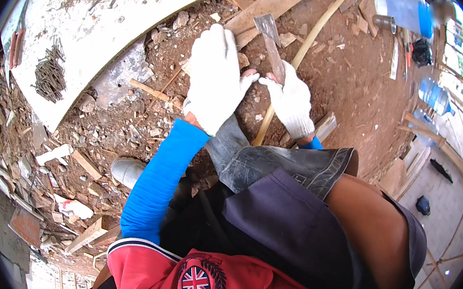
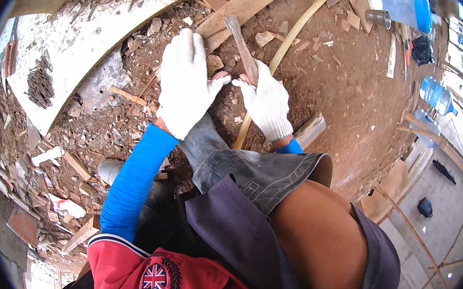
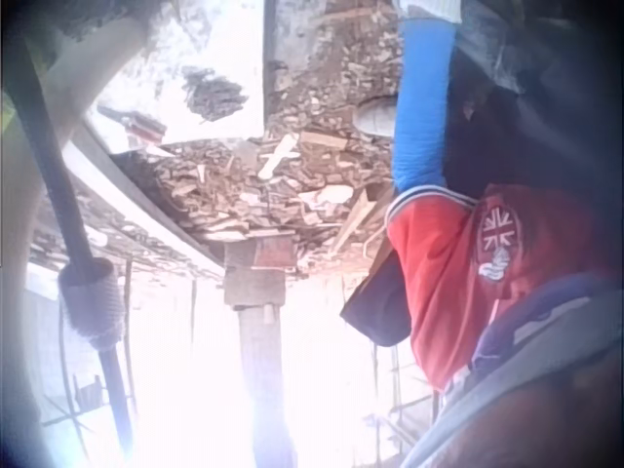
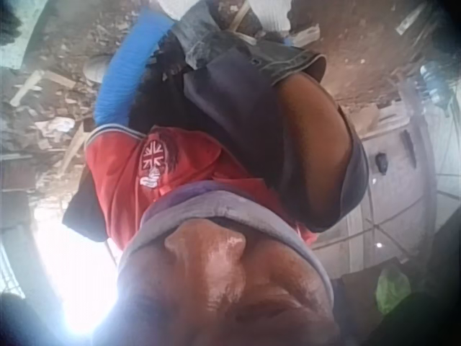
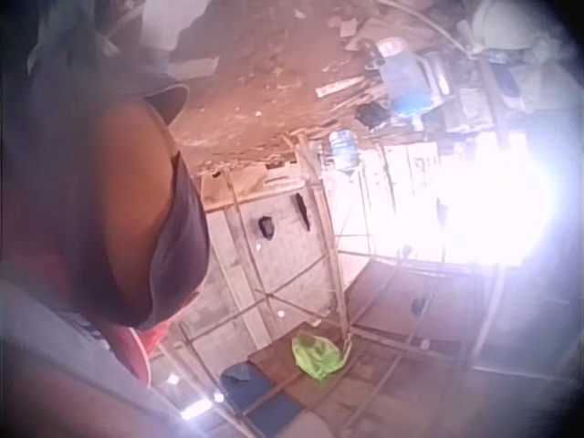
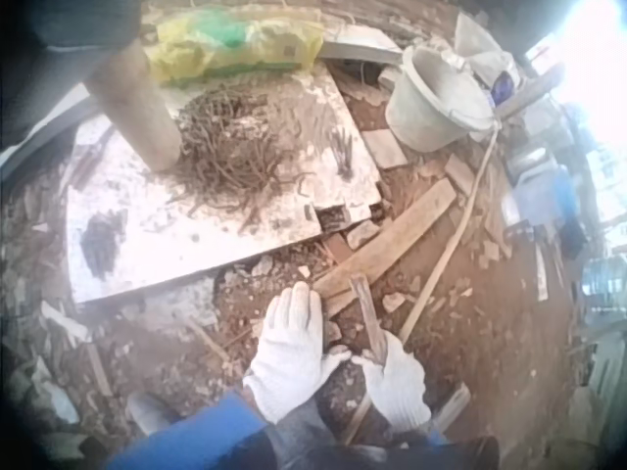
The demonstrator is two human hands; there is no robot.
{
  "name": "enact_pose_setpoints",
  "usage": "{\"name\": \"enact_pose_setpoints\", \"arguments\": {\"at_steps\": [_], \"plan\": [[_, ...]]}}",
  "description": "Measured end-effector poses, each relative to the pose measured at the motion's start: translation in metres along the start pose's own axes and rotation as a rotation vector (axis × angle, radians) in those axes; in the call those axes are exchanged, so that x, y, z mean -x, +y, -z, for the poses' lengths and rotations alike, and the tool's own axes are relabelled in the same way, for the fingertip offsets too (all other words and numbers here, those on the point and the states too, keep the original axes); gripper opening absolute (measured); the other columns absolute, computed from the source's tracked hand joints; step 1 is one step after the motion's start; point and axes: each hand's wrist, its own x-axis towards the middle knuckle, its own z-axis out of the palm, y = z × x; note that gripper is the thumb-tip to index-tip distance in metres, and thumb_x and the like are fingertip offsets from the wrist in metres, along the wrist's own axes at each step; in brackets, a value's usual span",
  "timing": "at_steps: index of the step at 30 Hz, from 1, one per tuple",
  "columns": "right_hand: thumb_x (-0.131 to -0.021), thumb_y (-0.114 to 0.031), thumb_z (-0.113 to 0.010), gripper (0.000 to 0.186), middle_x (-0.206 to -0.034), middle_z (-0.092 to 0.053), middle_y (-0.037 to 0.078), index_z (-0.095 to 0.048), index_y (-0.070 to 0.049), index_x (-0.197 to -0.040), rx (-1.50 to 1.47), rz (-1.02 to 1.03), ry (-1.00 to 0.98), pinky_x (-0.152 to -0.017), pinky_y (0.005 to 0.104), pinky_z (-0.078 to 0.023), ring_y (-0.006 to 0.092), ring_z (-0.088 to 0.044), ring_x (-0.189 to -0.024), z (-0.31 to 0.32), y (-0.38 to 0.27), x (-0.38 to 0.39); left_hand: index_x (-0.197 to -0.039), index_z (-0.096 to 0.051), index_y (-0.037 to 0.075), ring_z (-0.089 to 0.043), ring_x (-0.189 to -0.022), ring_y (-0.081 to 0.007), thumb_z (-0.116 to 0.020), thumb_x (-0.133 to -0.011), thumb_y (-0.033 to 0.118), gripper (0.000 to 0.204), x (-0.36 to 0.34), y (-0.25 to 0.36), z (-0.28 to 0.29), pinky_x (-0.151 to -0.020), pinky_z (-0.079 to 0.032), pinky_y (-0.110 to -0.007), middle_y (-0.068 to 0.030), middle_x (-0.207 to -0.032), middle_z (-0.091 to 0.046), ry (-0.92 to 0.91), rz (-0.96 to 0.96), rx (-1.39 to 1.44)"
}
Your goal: The person uses a small axe to repeatedly strike and split a piece of wood placed on the ground. They hold the wood with one gloved hand and swing the axe with the other, creating smaller fragments. The person occasionally pauses to reposition the wood or clear debris.
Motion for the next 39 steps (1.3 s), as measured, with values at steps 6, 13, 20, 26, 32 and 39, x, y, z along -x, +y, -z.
{"name": "enact_pose_setpoints", "arguments": {"at_steps": [6, 13, 20, 26, 32, 39], "plan": [[-0.105, -0.037, -0.077, 0.056, -0.098, -0.081, 0.021, -0.063, -0.006, -0.149, 0.009, -0.018, -0.017, -0.077, 0.0474, -0.064, 0.0393, -0.081, -0.089, -0.003, 0.007, -0.004, -0.163, -0.049, -0.009, -0.047, -0.152, -0.0539, -0.078, -0.097, 0.059, 0.099, 0.005, -0.005, 0.0, -0.13, -0.036, -0.062, -0.0359, -0.168, -0.046, 0.023, -0.029, -0.068], [-0.104, -0.039, -0.08, 0.061, -0.102, -0.084, 0.015, -0.061, -0.006, -0.152, -0.072, -0.028, -0.055, -0.081, 0.045, -0.064, 0.0348, -0.083, -0.091, 0.006, 0.004, -0.002, -0.164, -0.05, -0.006, -0.045, -0.154, -0.054, -0.078, -0.098, 0.053, 0.093, 0.004, 0.0, 0.006, -0.13, -0.034, -0.063, -0.0363, -0.167, -0.045, -0.058, -0.04, -0.153], [-0.103, -0.037, -0.082, 0.066, -0.105, -0.086, 0.008, -0.058, -0.006, -0.157, -0.195, -0.089, -0.172, -0.086, 0.0417, -0.064, 0.0261, -0.084, -0.096, 0.029, -0.019, 0.014, -0.163, -0.051, -0.006, -0.046, -0.153, -0.0542, -0.079, -0.097, 0.051, 0.092, 0.006, 0.0, 0.001, -0.128, -0.036, -0.064, -0.0366, -0.165, -0.047, -0.083, -0.05, -0.238], [-0.102, -0.037, -0.083, 0.066, -0.099, -0.084, 0.014, -0.059, -0.005, -0.156, -0.327, 0.005, -0.066, -0.076, 0.043, -0.065, 0.0309, -0.083, -0.087, 0.024, -0.019, 0.029, -0.163, -0.053, -0.001, -0.049, -0.151, -0.0511, -0.08, -0.097, 0.056, 0.092, 0.003, 0.005, 0.006, -0.127, -0.038, -0.062, -0.0349, -0.165, -0.048, -0.11, -0.023, -0.343], [-0.107, -0.041, -0.076, 0.061, -0.095, -0.081, 0.018, -0.06, -0.006, -0.154, 0.048, 0.017, -0.093, -0.073, 0.045, -0.064, 0.0349, -0.081, -0.082, 0.015, -0.017, 0.006, -0.16, -0.053, -0.005, -0.051, -0.147, -0.0515, -0.083, -0.094, 0.053, 0.093, 0.0, 0.011, 0.001, -0.126, -0.04, -0.061, -0.0367, -0.162, -0.049, -0.101, -0.054, -0.329], [-0.102, -0.02, -0.085, 0.065, -0.113, -0.084, 0.016, -0.058, -0.004, -0.159, -0.263, -0.055, -0.099, -0.087, 0.0367, -0.065, 0.0194, -0.083, -0.094, 0.041, -0.043, 0.014, -0.159, -0.055, 0.0, -0.052, -0.147, -0.0502, -0.087, -0.09, 0.05, 0.091, 0.003, -0.004, 0.002, -0.126, -0.042, -0.059, -0.0333, -0.162, -0.049, -0.052, -0.067, -0.272]]}}
